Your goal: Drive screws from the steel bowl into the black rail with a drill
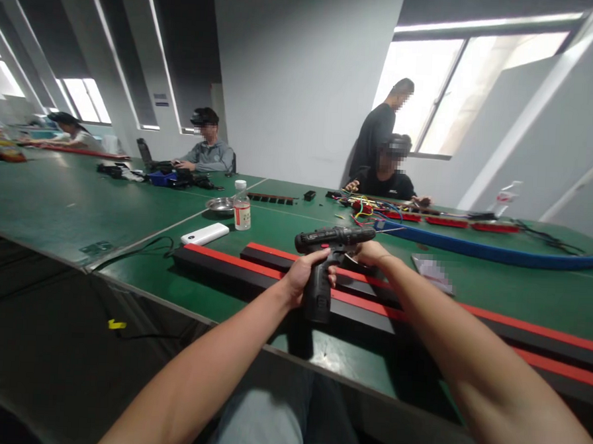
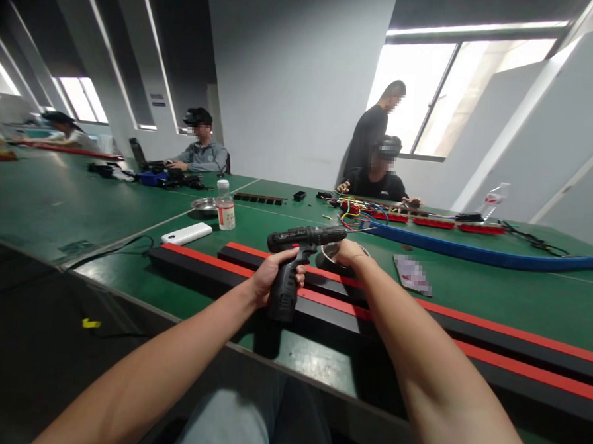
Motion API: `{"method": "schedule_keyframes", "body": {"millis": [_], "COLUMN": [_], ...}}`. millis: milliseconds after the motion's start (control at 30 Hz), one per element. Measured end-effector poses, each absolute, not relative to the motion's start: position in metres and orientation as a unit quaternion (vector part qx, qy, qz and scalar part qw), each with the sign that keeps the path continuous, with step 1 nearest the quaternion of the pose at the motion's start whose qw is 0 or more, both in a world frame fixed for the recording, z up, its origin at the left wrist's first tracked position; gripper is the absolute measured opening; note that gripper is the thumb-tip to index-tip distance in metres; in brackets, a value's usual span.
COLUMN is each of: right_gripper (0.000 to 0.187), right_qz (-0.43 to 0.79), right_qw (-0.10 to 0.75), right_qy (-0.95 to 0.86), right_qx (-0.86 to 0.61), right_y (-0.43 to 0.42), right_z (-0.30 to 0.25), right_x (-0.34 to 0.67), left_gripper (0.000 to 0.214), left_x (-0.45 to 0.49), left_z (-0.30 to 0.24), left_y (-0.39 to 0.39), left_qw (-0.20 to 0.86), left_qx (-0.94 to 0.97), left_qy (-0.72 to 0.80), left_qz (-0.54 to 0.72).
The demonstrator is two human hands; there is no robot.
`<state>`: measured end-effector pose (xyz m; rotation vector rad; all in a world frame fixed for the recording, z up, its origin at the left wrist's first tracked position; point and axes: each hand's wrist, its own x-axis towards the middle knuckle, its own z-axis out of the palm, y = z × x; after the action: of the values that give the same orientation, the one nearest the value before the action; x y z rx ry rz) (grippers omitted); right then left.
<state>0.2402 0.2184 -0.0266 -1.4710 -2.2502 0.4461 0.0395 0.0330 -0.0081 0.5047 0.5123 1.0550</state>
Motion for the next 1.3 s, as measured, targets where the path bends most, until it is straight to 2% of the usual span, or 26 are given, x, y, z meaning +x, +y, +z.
{"method": "schedule_keyframes", "body": {"millis": [100, 333, 533, 667, 933, 1100, 1300], "right_gripper": [0.015, 0.027, 0.024, 0.036, 0.045, 0.054, 0.052], "right_qz": [0.131, 0.142, 0.315, 0.381, 0.367, 0.408, 0.489], "right_qw": [0.173, 0.244, 0.387, 0.458, 0.462, 0.489, 0.525], "right_qy": [-0.79, -0.756, -0.697, -0.641, -0.659, -0.604, -0.563], "right_qx": [-0.574, -0.591, -0.515, -0.483, -0.467, -0.479, -0.41], "right_y": [0.215, 0.201, 0.169, 0.148, 0.158, 0.159, 0.161], "right_z": [-0.024, -0.013, -0.004, -0.006, -0.03, -0.033, -0.034], "right_x": [0.247, 0.256, 0.286, 0.31, 0.324, 0.326, 0.327], "left_gripper": [0.027, 0.027, 0.028, 0.03, 0.017, 0.018, 0.03], "left_x": [0.04, 0.044, 0.045, 0.044, 0.046, 0.046, 0.044], "left_z": [-0.002, 0.013, 0.014, 0.008, 0.004, 0.005, 0.004], "left_y": [0.029, 0.021, 0.02, 0.024, 0.023, 0.022, 0.026], "left_qw": [0.805, 0.794, 0.791, 0.788, 0.759, 0.763, 0.769], "left_qx": [0.234, 0.214, 0.234, 0.263, 0.292, 0.274, 0.291], "left_qy": [0.259, 0.291, 0.324, 0.342, 0.351, 0.355, 0.359], "left_qz": [0.48, 0.488, 0.463, 0.44, 0.464, 0.466, 0.441]}}
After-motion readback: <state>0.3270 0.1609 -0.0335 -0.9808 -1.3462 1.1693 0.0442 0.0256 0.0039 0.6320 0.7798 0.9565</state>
